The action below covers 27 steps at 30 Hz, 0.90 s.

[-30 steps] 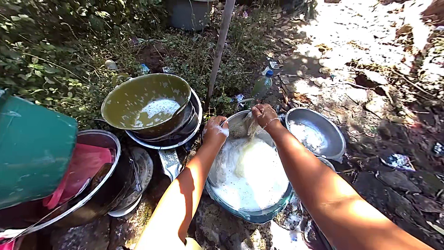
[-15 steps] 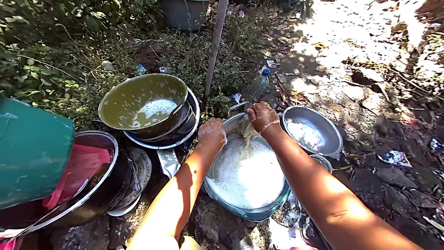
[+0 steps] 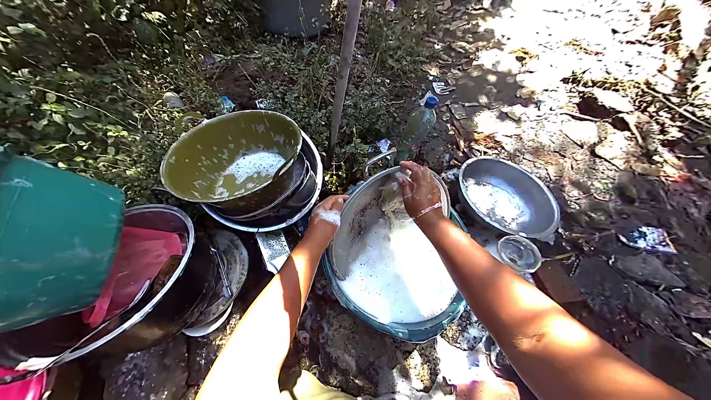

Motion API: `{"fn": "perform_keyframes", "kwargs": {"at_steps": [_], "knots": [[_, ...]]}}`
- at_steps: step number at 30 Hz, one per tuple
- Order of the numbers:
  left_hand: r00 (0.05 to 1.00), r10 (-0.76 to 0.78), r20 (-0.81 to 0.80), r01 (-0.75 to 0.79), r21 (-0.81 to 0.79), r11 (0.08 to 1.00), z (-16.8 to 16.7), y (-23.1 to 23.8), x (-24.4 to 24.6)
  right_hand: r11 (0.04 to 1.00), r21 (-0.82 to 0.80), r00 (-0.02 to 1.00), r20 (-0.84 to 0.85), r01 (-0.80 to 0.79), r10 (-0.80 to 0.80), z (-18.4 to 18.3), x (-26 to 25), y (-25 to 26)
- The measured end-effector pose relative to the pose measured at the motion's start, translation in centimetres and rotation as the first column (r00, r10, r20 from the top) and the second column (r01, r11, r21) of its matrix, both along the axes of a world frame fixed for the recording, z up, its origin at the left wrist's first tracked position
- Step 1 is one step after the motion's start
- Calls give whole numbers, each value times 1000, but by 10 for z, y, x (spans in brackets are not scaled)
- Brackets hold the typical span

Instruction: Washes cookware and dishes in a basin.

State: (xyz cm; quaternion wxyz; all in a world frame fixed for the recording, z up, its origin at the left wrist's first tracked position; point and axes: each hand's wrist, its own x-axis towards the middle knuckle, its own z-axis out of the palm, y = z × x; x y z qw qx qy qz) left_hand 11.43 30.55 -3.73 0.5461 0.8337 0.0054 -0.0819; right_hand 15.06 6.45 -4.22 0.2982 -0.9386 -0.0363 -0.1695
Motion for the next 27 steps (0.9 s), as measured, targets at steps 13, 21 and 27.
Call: {"fn": "perform_keyframes", "kwargs": {"at_steps": [13, 21, 27], "knots": [[961, 71, -268, -107, -123, 987, 3, -9, -21, 981, 58, 564, -824, 185, -57, -83, -67, 75], [986, -44, -162, 39, -34, 999, -13, 0, -16, 870, 488, 817, -472, -71, 331, -59, -100, 150], [989, -23, -146, 17, -45, 999, -10, 0, -19, 839, 279, 437, -752, -467, 494, -98, -160, 82]]}}
